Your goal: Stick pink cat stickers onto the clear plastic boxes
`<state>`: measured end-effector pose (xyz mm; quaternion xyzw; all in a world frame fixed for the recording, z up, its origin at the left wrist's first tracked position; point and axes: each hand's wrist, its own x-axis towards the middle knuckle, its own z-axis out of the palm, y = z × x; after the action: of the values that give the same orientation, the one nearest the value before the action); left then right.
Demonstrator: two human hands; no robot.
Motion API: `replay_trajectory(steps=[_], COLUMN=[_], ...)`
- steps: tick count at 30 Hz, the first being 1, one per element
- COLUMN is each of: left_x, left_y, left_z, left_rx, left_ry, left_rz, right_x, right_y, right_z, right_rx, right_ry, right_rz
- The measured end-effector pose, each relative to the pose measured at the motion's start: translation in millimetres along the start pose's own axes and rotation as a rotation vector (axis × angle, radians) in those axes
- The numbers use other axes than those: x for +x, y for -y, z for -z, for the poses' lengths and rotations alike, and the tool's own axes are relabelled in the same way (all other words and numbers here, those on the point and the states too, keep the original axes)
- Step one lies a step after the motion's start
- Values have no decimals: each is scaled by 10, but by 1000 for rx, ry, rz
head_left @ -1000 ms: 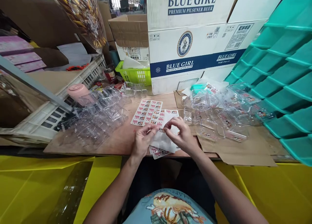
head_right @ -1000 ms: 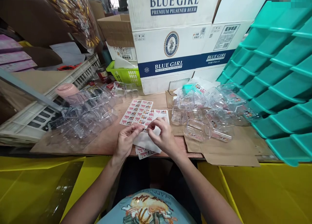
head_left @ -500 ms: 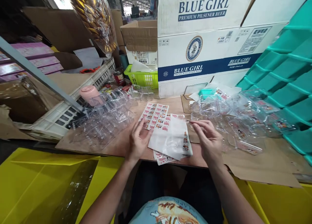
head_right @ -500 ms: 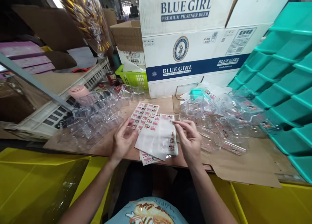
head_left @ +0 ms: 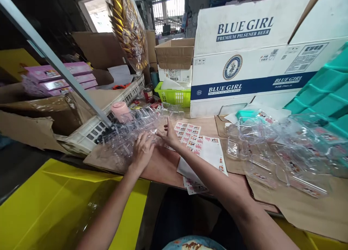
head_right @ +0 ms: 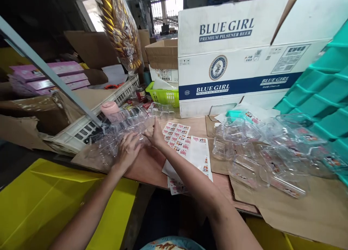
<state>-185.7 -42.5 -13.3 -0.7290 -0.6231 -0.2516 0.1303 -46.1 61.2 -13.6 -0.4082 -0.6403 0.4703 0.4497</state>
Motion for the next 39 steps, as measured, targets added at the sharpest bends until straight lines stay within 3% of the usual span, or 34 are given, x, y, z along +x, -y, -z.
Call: replay_trajectory(steps=[2,4,9,15,18,21,23,25,26,29,31,33,35,39], left_x=[-58,-106,-169,-209,-219,-191,-147,-85,-50,45,67,36,-36,-184], left_y=[47,97,167,209,268,240,91,-179,-346,-862,-1132,-1310,-1419,-1569], left_z=[3,21,56,64,65,90,123,153,161,138,96,56,34,36], left_rx=[-20,-39,-88,-126,-136,-188,-319,-625,-847,-1567,-1857,-1979,-2026,-2054], left_ry=[-8,-6,-13,-5,8,-29,-122,-148,-95,207,303,317,341,383], left_rz=[-27,-58,-84,-124,-141,-97,17,197,291,520,646,741,774,744], right_x=[180,226,29,-38,5,-71,-232,-468,-601,-999,-1242,-1477,-1712,-2121], right_y=[-107,-190,-289,-257,-182,-64,40,153,208,353,436,519,599,671], right_z=[-135,-142,-32,-75,50,332,550,739,817,1012,1153,1320,1488,1679], right_rx=[5,-3,14,-43,-180,-219,-219,-219,-221,-248,-249,-159,65,589], right_ry=[-6,-34,22,41,-36,-169,-216,-184,-142,4,16,-43,-23,238], right_rz=[-20,-2,69,42,99,121,179,272,311,357,333,237,62,-284])
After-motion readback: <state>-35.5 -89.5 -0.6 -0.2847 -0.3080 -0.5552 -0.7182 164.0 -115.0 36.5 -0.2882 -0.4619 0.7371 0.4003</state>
